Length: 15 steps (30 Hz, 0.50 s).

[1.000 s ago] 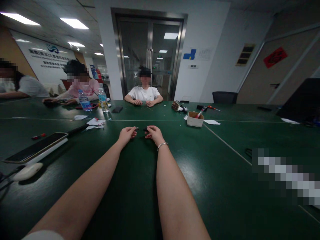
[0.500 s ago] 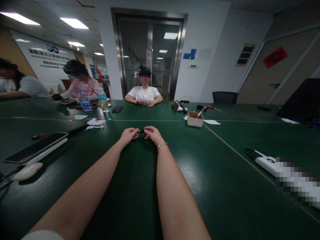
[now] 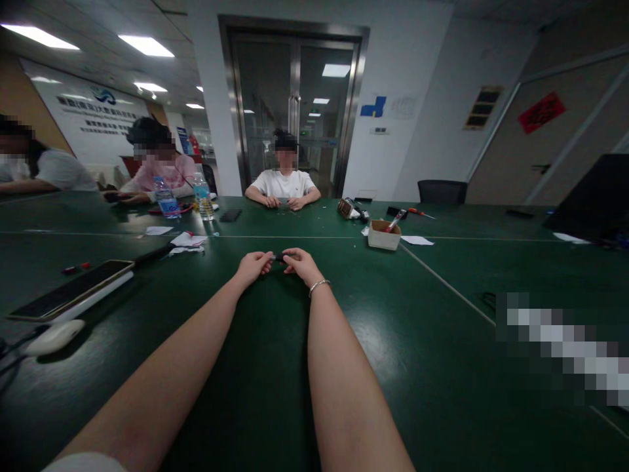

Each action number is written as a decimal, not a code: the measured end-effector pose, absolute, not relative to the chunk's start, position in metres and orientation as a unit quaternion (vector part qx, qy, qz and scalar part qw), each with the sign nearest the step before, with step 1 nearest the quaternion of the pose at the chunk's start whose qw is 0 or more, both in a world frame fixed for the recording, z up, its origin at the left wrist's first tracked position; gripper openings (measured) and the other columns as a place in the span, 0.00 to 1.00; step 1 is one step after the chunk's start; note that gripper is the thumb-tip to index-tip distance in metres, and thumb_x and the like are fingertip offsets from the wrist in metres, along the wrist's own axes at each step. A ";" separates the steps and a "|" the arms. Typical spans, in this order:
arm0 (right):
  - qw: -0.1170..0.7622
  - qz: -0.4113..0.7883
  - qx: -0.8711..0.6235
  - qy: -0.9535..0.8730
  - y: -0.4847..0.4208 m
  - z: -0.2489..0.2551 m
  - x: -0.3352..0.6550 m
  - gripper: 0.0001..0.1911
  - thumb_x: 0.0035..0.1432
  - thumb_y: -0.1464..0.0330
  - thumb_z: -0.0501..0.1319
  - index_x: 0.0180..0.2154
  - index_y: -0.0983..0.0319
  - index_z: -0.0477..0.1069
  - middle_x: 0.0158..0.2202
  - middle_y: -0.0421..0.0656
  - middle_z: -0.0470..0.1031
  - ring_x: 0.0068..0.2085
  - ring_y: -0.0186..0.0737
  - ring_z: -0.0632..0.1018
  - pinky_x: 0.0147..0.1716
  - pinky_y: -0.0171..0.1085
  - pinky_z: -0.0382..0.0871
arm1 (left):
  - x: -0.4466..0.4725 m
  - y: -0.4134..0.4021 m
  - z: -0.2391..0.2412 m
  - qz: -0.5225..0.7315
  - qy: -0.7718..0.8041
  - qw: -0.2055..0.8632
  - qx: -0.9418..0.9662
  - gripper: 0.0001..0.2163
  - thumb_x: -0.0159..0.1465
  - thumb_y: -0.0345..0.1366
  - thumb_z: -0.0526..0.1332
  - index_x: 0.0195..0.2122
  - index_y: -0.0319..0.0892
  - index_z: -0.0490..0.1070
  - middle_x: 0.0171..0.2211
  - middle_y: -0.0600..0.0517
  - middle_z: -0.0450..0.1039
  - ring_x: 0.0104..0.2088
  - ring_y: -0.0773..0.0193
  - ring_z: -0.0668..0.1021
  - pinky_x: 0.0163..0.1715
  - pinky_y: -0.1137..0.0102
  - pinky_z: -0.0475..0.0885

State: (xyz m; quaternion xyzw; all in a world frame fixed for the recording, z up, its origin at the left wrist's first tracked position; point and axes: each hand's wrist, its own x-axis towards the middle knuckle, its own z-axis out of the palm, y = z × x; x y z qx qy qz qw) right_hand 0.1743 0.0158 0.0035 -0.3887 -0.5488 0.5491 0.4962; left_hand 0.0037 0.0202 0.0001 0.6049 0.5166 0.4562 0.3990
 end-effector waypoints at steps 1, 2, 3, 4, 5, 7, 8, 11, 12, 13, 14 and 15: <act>0.497 0.549 -0.388 -0.549 0.016 0.003 0.174 0.08 0.52 0.73 0.62 0.38 0.63 0.69 0.27 0.39 0.75 0.18 0.25 0.71 0.21 0.28 0.72 | 0.004 0.020 0.000 0.453 0.521 0.394 0.607 0.16 0.57 0.48 0.56 0.25 0.38 0.69 0.19 0.53 0.68 0.19 0.71 0.70 0.20 0.74 0.64; 0.497 0.549 -0.388 -0.549 0.017 0.003 0.174 0.08 0.52 0.74 0.62 0.38 0.63 0.70 0.27 0.39 0.75 0.18 0.25 0.71 0.21 0.28 0.72 | 0.004 0.020 0.000 0.450 0.526 0.388 0.609 0.17 0.57 0.48 0.56 0.25 0.38 0.69 0.19 0.53 0.68 0.19 0.71 0.69 0.20 0.74 0.64; 0.497 0.549 -0.388 -0.549 0.017 0.003 0.174 0.08 0.52 0.74 0.62 0.38 0.63 0.70 0.27 0.39 0.75 0.18 0.25 0.71 0.21 0.28 0.72 | 0.004 0.020 0.001 0.446 0.530 0.381 0.612 0.17 0.57 0.48 0.55 0.25 0.38 0.69 0.19 0.53 0.68 0.18 0.71 0.69 0.20 0.74 0.64; 0.497 0.549 -0.387 -0.550 0.017 0.002 0.174 0.08 0.52 0.74 0.62 0.37 0.63 0.70 0.26 0.39 0.75 0.19 0.25 0.71 0.21 0.28 0.72 | 0.004 0.020 0.001 0.442 0.535 0.373 0.616 0.17 0.57 0.49 0.55 0.24 0.38 0.69 0.19 0.53 0.68 0.18 0.71 0.69 0.20 0.74 0.64; 0.496 0.548 -0.386 -0.552 0.017 0.002 0.174 0.08 0.52 0.74 0.62 0.37 0.63 0.70 0.26 0.38 0.74 0.19 0.25 0.71 0.21 0.28 0.72 | 0.004 0.019 0.002 0.438 0.539 0.365 0.620 0.18 0.57 0.49 0.54 0.24 0.38 0.68 0.19 0.53 0.68 0.18 0.71 0.69 0.20 0.74 0.64; 0.494 0.546 -0.386 -0.556 0.017 0.002 0.174 0.08 0.52 0.75 0.61 0.37 0.63 0.70 0.26 0.38 0.74 0.19 0.25 0.71 0.21 0.28 0.72 | 0.004 0.018 0.003 0.431 0.547 0.352 0.625 0.18 0.58 0.49 0.53 0.23 0.38 0.68 0.19 0.53 0.68 0.18 0.71 0.69 0.20 0.74 0.63; 0.493 0.545 -0.386 -0.557 0.017 0.002 0.174 0.08 0.52 0.75 0.61 0.37 0.63 0.70 0.25 0.38 0.73 0.19 0.25 0.71 0.21 0.28 0.72 | 0.004 0.018 0.003 0.427 0.549 0.349 0.627 0.18 0.58 0.49 0.53 0.23 0.39 0.68 0.19 0.53 0.68 0.18 0.70 0.69 0.20 0.74 0.63; 0.493 0.545 -0.386 -0.558 0.018 0.002 0.174 0.08 0.52 0.75 0.61 0.37 0.63 0.70 0.25 0.38 0.73 0.19 0.25 0.71 0.21 0.28 0.72 | 0.003 0.017 0.003 0.423 0.552 0.352 0.627 0.18 0.58 0.50 0.53 0.23 0.39 0.68 0.19 0.53 0.68 0.18 0.70 0.69 0.21 0.74 0.64; 0.495 0.544 -0.385 -0.558 0.018 0.002 0.175 0.08 0.52 0.75 0.61 0.37 0.63 0.70 0.25 0.37 0.73 0.19 0.25 0.71 0.21 0.28 0.72 | 0.003 0.018 0.003 0.423 0.551 0.353 0.627 0.18 0.57 0.50 0.53 0.23 0.39 0.69 0.19 0.53 0.69 0.19 0.70 0.69 0.21 0.74 0.64; 0.496 0.544 -0.385 -0.557 0.018 0.001 0.175 0.08 0.52 0.75 0.61 0.37 0.63 0.71 0.24 0.37 0.73 0.19 0.25 0.71 0.21 0.28 0.72 | 0.003 0.018 0.003 0.424 0.550 0.355 0.626 0.18 0.57 0.50 0.53 0.23 0.39 0.69 0.19 0.53 0.69 0.19 0.70 0.69 0.21 0.74 0.64; 0.497 0.544 -0.384 -0.556 0.018 0.001 0.175 0.08 0.52 0.75 0.61 0.37 0.63 0.71 0.24 0.37 0.73 0.19 0.25 0.71 0.22 0.28 0.72 | 0.003 0.018 0.002 0.426 0.550 0.355 0.625 0.18 0.57 0.50 0.53 0.23 0.39 0.69 0.19 0.53 0.69 0.19 0.70 0.70 0.21 0.74 0.64; 0.498 0.545 -0.383 -0.556 0.019 0.001 0.175 0.08 0.52 0.75 0.61 0.37 0.63 0.71 0.24 0.37 0.73 0.18 0.25 0.70 0.22 0.29 0.72 | 0.003 0.019 0.002 0.427 0.550 0.356 0.624 0.18 0.57 0.50 0.53 0.23 0.39 0.69 0.19 0.53 0.69 0.19 0.70 0.69 0.21 0.74 0.64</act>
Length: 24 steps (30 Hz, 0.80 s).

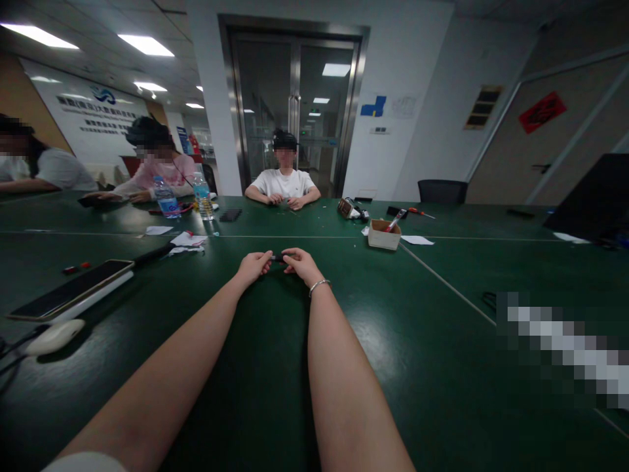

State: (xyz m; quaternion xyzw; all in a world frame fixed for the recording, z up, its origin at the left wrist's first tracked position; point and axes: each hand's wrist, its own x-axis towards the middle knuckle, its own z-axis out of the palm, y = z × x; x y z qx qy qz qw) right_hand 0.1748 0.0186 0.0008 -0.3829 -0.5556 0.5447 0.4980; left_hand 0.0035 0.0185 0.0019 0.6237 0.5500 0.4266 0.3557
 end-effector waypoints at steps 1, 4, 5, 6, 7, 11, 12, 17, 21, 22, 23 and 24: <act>0.499 0.545 -0.382 -0.555 0.019 0.001 0.175 0.08 0.52 0.75 0.61 0.37 0.63 0.71 0.24 0.37 0.73 0.19 0.25 0.70 0.22 0.29 0.72 | 0.004 0.019 0.002 0.428 0.550 0.357 0.622 0.18 0.58 0.50 0.53 0.23 0.39 0.69 0.19 0.53 0.69 0.18 0.70 0.69 0.21 0.74 0.64; 0.499 0.544 -0.384 -0.555 0.018 0.001 0.175 0.08 0.52 0.75 0.62 0.37 0.63 0.70 0.24 0.37 0.73 0.19 0.25 0.71 0.22 0.29 0.72 | 0.005 0.018 0.002 0.429 0.554 0.359 0.616 0.19 0.58 0.50 0.53 0.23 0.39 0.69 0.18 0.53 0.68 0.17 0.70 0.69 0.20 0.74 0.63; 0.499 0.543 -0.384 -0.555 0.018 0.001 0.175 0.08 0.52 0.75 0.62 0.37 0.63 0.70 0.25 0.38 0.73 0.19 0.25 0.71 0.22 0.29 0.72 | 0.006 0.018 0.002 0.429 0.557 0.358 0.614 0.19 0.58 0.50 0.53 0.22 0.39 0.69 0.17 0.53 0.68 0.17 0.70 0.69 0.20 0.73 0.63; 0.498 0.543 -0.385 -0.556 0.018 0.001 0.175 0.08 0.52 0.74 0.62 0.37 0.63 0.71 0.25 0.38 0.73 0.19 0.25 0.71 0.22 0.28 0.72 | 0.006 0.017 0.002 0.428 0.562 0.356 0.612 0.20 0.58 0.51 0.53 0.22 0.39 0.69 0.17 0.53 0.68 0.16 0.70 0.68 0.20 0.73 0.63; 0.497 0.543 -0.384 -0.557 0.017 0.002 0.175 0.08 0.52 0.74 0.62 0.37 0.63 0.71 0.26 0.38 0.73 0.19 0.25 0.71 0.22 0.28 0.72 | 0.006 0.017 0.002 0.427 0.566 0.351 0.611 0.20 0.58 0.51 0.52 0.22 0.39 0.69 0.17 0.53 0.68 0.16 0.70 0.68 0.20 0.73 0.63; 0.493 0.544 -0.383 -0.560 0.016 0.003 0.175 0.08 0.53 0.74 0.62 0.38 0.63 0.71 0.28 0.39 0.74 0.20 0.25 0.72 0.22 0.28 0.72 | 0.007 0.015 0.004 0.420 0.576 0.334 0.616 0.20 0.58 0.51 0.52 0.21 0.39 0.69 0.16 0.53 0.68 0.16 0.70 0.69 0.20 0.73 0.63; 0.493 0.543 -0.384 -0.561 0.016 0.003 0.176 0.09 0.52 0.74 0.62 0.38 0.63 0.71 0.28 0.39 0.74 0.20 0.25 0.72 0.22 0.28 0.72 | 0.007 0.015 0.004 0.419 0.577 0.332 0.617 0.20 0.58 0.51 0.52 0.21 0.39 0.69 0.16 0.53 0.68 0.16 0.70 0.69 0.20 0.73 0.63; 0.492 0.542 -0.379 -0.566 0.016 0.003 0.176 0.09 0.51 0.74 0.63 0.38 0.62 0.71 0.27 0.38 0.74 0.19 0.25 0.71 0.23 0.29 0.73 | 0.006 0.015 0.004 0.412 0.586 0.316 0.622 0.21 0.58 0.52 0.51 0.20 0.40 0.69 0.16 0.53 0.67 0.16 0.69 0.68 0.20 0.73 0.63; 0.495 0.542 -0.382 -0.562 0.016 0.003 0.176 0.09 0.51 0.74 0.62 0.37 0.63 0.71 0.27 0.38 0.74 0.19 0.24 0.71 0.22 0.28 0.72 | 0.005 0.018 0.001 0.414 0.576 0.327 0.625 0.21 0.58 0.52 0.51 0.21 0.40 0.69 0.16 0.53 0.68 0.16 0.69 0.68 0.20 0.73 0.63; 0.496 0.541 -0.383 -0.560 0.017 0.003 0.176 0.08 0.52 0.74 0.62 0.37 0.63 0.71 0.26 0.38 0.74 0.19 0.25 0.71 0.22 0.28 0.72 | 0.005 0.019 0.000 0.417 0.571 0.333 0.624 0.21 0.58 0.52 0.52 0.21 0.40 0.70 0.17 0.53 0.68 0.16 0.70 0.69 0.20 0.73 0.63; 0.497 0.542 -0.384 -0.559 0.017 0.003 0.175 0.08 0.52 0.74 0.62 0.37 0.63 0.71 0.26 0.38 0.74 0.19 0.25 0.72 0.22 0.28 0.72 | 0.005 0.019 -0.001 0.421 0.565 0.341 0.622 0.20 0.57 0.52 0.53 0.22 0.39 0.70 0.17 0.53 0.69 0.17 0.70 0.69 0.21 0.73 0.63; 0.497 0.543 -0.386 -0.557 0.017 0.002 0.175 0.08 0.52 0.74 0.62 0.37 0.64 0.70 0.25 0.39 0.75 0.19 0.25 0.72 0.22 0.28 0.72 | 0.005 0.020 -0.002 0.426 0.558 0.350 0.620 0.20 0.57 0.51 0.53 0.23 0.39 0.70 0.17 0.52 0.69 0.17 0.70 0.69 0.21 0.73 0.63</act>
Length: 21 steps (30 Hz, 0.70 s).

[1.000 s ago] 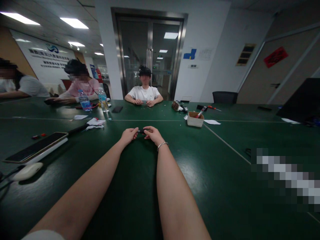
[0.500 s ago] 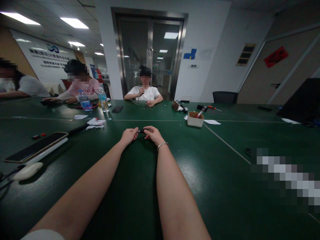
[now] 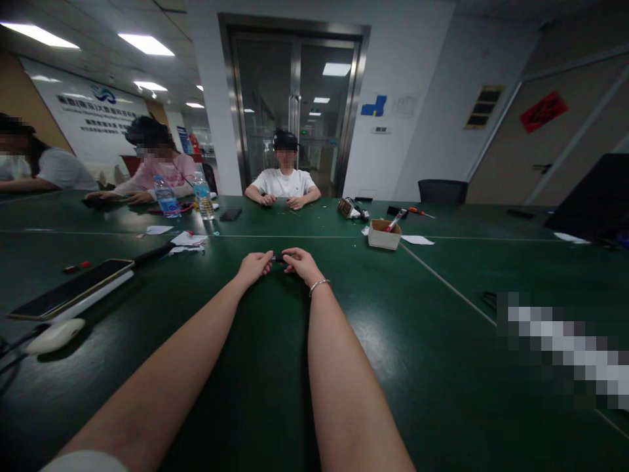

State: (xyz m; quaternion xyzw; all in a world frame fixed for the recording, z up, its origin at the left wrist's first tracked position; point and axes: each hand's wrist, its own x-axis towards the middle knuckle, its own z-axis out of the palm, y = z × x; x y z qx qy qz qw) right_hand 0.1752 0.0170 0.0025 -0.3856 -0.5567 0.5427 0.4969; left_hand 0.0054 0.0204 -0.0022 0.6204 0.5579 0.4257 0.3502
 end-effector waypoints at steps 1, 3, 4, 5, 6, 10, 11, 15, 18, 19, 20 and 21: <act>0.497 0.544 -0.387 -0.554 0.017 0.002 0.175 0.07 0.53 0.74 0.61 0.37 0.64 0.70 0.25 0.39 0.75 0.19 0.26 0.72 0.22 0.28 0.72 | 0.006 0.021 -0.003 0.430 0.549 0.362 0.618 0.19 0.57 0.51 0.54 0.23 0.39 0.70 0.18 0.52 0.69 0.18 0.70 0.70 0.21 0.74 0.63; 0.499 0.547 -0.393 -0.545 0.018 0.002 0.175 0.06 0.54 0.73 0.61 0.37 0.65 0.69 0.23 0.39 0.74 0.19 0.26 0.73 0.22 0.28 0.72 | 0.006 0.022 -0.004 0.438 0.528 0.391 0.614 0.17 0.56 0.49 0.56 0.26 0.38 0.70 0.19 0.52 0.70 0.19 0.70 0.70 0.21 0.74 0.64; 0.501 0.548 -0.397 -0.540 0.018 0.002 0.174 0.06 0.54 0.73 0.61 0.37 0.65 0.69 0.22 0.39 0.74 0.19 0.27 0.73 0.22 0.28 0.72 | 0.006 0.022 -0.004 0.442 0.516 0.405 0.612 0.15 0.56 0.48 0.57 0.27 0.38 0.70 0.21 0.52 0.70 0.21 0.70 0.71 0.22 0.74 0.64; 0.502 0.549 -0.401 -0.535 0.018 0.002 0.174 0.05 0.55 0.72 0.61 0.36 0.66 0.69 0.22 0.39 0.74 0.19 0.27 0.73 0.22 0.28 0.72 | 0.006 0.021 -0.003 0.446 0.503 0.418 0.611 0.14 0.55 0.46 0.59 0.29 0.38 0.70 0.22 0.52 0.71 0.22 0.70 0.72 0.22 0.75 0.65; 0.502 0.550 -0.404 -0.531 0.018 0.002 0.174 0.06 0.55 0.72 0.61 0.36 0.66 0.69 0.21 0.39 0.74 0.19 0.27 0.73 0.23 0.28 0.72 | 0.006 0.020 -0.002 0.450 0.492 0.428 0.611 0.13 0.54 0.44 0.61 0.31 0.39 0.70 0.24 0.52 0.71 0.24 0.69 0.73 0.23 0.75 0.66; 0.493 0.556 -0.407 -0.531 0.017 0.003 0.174 0.06 0.54 0.71 0.62 0.36 0.66 0.69 0.20 0.39 0.74 0.19 0.27 0.73 0.22 0.27 0.71 | 0.006 0.013 0.004 0.457 0.474 0.438 0.612 0.12 0.55 0.42 0.60 0.35 0.39 0.69 0.30 0.50 0.73 0.31 0.67 0.75 0.25 0.75 0.67; 0.491 0.557 -0.406 -0.533 0.017 0.003 0.174 0.06 0.54 0.71 0.62 0.36 0.66 0.69 0.20 0.40 0.74 0.19 0.27 0.73 0.22 0.27 0.71 | 0.006 0.012 0.005 0.455 0.476 0.433 0.616 0.12 0.55 0.42 0.59 0.35 0.39 0.69 0.31 0.49 0.73 0.31 0.67 0.75 0.25 0.75 0.67; 0.491 0.561 -0.399 -0.534 0.016 0.004 0.174 0.06 0.54 0.71 0.62 0.35 0.66 0.70 0.22 0.40 0.75 0.20 0.27 0.74 0.23 0.27 0.72 | 0.007 0.007 0.009 0.460 0.470 0.416 0.628 0.12 0.53 0.40 0.61 0.37 0.40 0.69 0.35 0.49 0.73 0.34 0.66 0.75 0.25 0.76 0.67; 0.494 0.556 -0.401 -0.535 0.016 0.004 0.174 0.06 0.54 0.71 0.62 0.35 0.65 0.70 0.22 0.40 0.74 0.20 0.27 0.73 0.23 0.28 0.72 | 0.009 0.007 0.011 0.459 0.484 0.433 0.606 0.13 0.57 0.43 0.57 0.37 0.40 0.68 0.34 0.48 0.73 0.31 0.67 0.75 0.23 0.76 0.66; 0.495 0.554 -0.402 -0.535 0.016 0.004 0.174 0.06 0.53 0.71 0.62 0.35 0.65 0.70 0.22 0.39 0.74 0.20 0.27 0.73 0.22 0.28 0.72 | 0.009 0.008 0.011 0.455 0.494 0.435 0.600 0.13 0.59 0.44 0.54 0.37 0.39 0.68 0.32 0.48 0.73 0.29 0.67 0.75 0.22 0.76 0.65; 0.496 0.553 -0.401 -0.536 0.016 0.004 0.173 0.06 0.53 0.72 0.62 0.35 0.65 0.70 0.22 0.39 0.74 0.19 0.27 0.73 0.22 0.28 0.71 | 0.010 0.008 0.011 0.450 0.504 0.432 0.597 0.14 0.60 0.44 0.53 0.36 0.39 0.68 0.30 0.49 0.73 0.27 0.68 0.74 0.21 0.76 0.64; 0.497 0.552 -0.400 -0.537 0.016 0.004 0.173 0.05 0.53 0.72 0.62 0.35 0.65 0.70 0.22 0.39 0.74 0.19 0.27 0.73 0.22 0.28 0.71 | 0.010 0.009 0.011 0.448 0.510 0.427 0.598 0.13 0.60 0.43 0.53 0.36 0.38 0.69 0.28 0.49 0.72 0.26 0.69 0.74 0.21 0.76 0.64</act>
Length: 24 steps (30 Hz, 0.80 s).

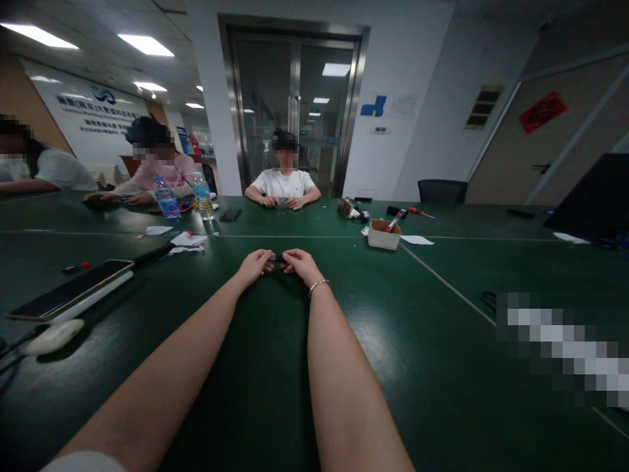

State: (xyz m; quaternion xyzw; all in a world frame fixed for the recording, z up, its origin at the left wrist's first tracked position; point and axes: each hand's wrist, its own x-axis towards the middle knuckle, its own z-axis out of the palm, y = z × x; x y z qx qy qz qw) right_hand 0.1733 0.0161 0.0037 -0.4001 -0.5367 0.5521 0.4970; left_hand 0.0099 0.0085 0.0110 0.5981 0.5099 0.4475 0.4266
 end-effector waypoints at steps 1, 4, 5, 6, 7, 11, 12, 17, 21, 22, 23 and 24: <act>0.497 0.552 -0.399 -0.537 0.016 0.004 0.173 0.05 0.53 0.72 0.62 0.35 0.65 0.70 0.22 0.39 0.74 0.19 0.27 0.73 0.22 0.28 0.71 | 0.010 0.009 0.011 0.447 0.511 0.419 0.602 0.11 0.59 0.41 0.54 0.36 0.38 0.69 0.28 0.50 0.72 0.26 0.69 0.73 0.21 0.77 0.63; 0.495 0.552 -0.402 -0.538 0.015 0.004 0.173 0.05 0.54 0.73 0.61 0.36 0.66 0.70 0.22 0.40 0.74 0.19 0.27 0.73 0.22 0.27 0.71 | 0.010 0.009 0.011 0.455 0.502 0.413 0.609 0.10 0.57 0.38 0.57 0.37 0.39 0.69 0.30 0.50 0.73 0.27 0.68 0.73 0.21 0.77 0.63; 0.494 0.551 -0.403 -0.538 0.015 0.005 0.173 0.05 0.54 0.73 0.61 0.36 0.66 0.70 0.22 0.40 0.74 0.19 0.27 0.73 0.22 0.28 0.71 | 0.010 0.010 0.011 0.456 0.500 0.415 0.608 0.10 0.57 0.39 0.57 0.37 0.39 0.69 0.30 0.50 0.72 0.27 0.68 0.73 0.21 0.77 0.63; 0.492 0.551 -0.404 -0.539 0.015 0.005 0.173 0.06 0.54 0.73 0.61 0.36 0.66 0.70 0.22 0.40 0.75 0.19 0.27 0.73 0.22 0.28 0.71 | 0.010 0.010 0.010 0.458 0.499 0.416 0.607 0.11 0.58 0.40 0.55 0.37 0.39 0.70 0.28 0.50 0.72 0.25 0.69 0.72 0.21 0.76 0.63; 0.491 0.552 -0.404 -0.539 0.015 0.005 0.173 0.06 0.54 0.73 0.62 0.37 0.66 0.70 0.22 0.40 0.75 0.20 0.27 0.73 0.22 0.28 0.71 | 0.010 0.011 0.010 0.460 0.499 0.414 0.607 0.11 0.59 0.40 0.53 0.36 0.38 0.70 0.26 0.51 0.71 0.24 0.69 0.71 0.21 0.76 0.63; 0.491 0.553 -0.398 -0.543 0.015 0.005 0.174 0.06 0.54 0.73 0.62 0.36 0.65 0.70 0.22 0.40 0.75 0.20 0.27 0.74 0.22 0.28 0.72 | 0.010 0.012 0.009 0.471 0.501 0.397 0.609 0.09 0.59 0.35 0.53 0.34 0.38 0.71 0.24 0.52 0.70 0.24 0.70 0.70 0.24 0.76 0.64; 0.491 0.554 -0.397 -0.543 0.015 0.005 0.174 0.05 0.54 0.73 0.62 0.36 0.65 0.70 0.22 0.40 0.75 0.20 0.27 0.73 0.22 0.28 0.72 | 0.010 0.012 0.008 0.471 0.501 0.398 0.607 0.09 0.58 0.35 0.53 0.34 0.39 0.71 0.25 0.52 0.70 0.24 0.70 0.70 0.24 0.76 0.64; 0.489 0.554 -0.396 -0.545 0.015 0.005 0.175 0.06 0.54 0.73 0.62 0.37 0.65 0.70 0.23 0.40 0.75 0.21 0.28 0.74 0.22 0.28 0.72 | 0.009 0.012 0.009 0.466 0.502 0.392 0.614 0.09 0.57 0.36 0.54 0.35 0.39 0.71 0.28 0.51 0.72 0.26 0.69 0.71 0.24 0.75 0.64; 0.490 0.553 -0.393 -0.547 0.014 0.005 0.175 0.07 0.53 0.72 0.62 0.37 0.64 0.71 0.24 0.40 0.75 0.21 0.27 0.74 0.22 0.28 0.72 | 0.008 0.013 0.008 0.455 0.508 0.397 0.614 0.11 0.58 0.39 0.54 0.36 0.39 0.71 0.28 0.50 0.72 0.26 0.68 0.71 0.24 0.75 0.64; 0.491 0.552 -0.392 -0.548 0.014 0.005 0.175 0.07 0.53 0.72 0.62 0.37 0.64 0.71 0.24 0.40 0.75 0.21 0.27 0.74 0.22 0.27 0.72 | 0.008 0.013 0.007 0.454 0.505 0.400 0.616 0.12 0.59 0.40 0.53 0.36 0.39 0.71 0.28 0.50 0.72 0.26 0.68 0.71 0.24 0.75 0.64; 0.493 0.552 -0.391 -0.547 0.014 0.005 0.175 0.06 0.53 0.73 0.62 0.36 0.64 0.71 0.24 0.40 0.75 0.21 0.27 0.74 0.22 0.27 0.72 | 0.008 0.014 0.006 0.455 0.501 0.399 0.619 0.12 0.59 0.39 0.53 0.37 0.38 0.71 0.27 0.50 0.71 0.26 0.68 0.71 0.24 0.75 0.64; 0.495 0.553 -0.389 -0.546 0.014 0.005 0.174 0.06 0.53 0.73 0.62 0.36 0.64 0.71 0.24 0.40 0.75 0.22 0.28 0.74 0.22 0.27 0.72 | 0.008 0.015 0.005 0.457 0.496 0.395 0.624 0.12 0.58 0.39 0.54 0.37 0.39 0.71 0.27 0.50 0.71 0.26 0.68 0.71 0.24 0.75 0.64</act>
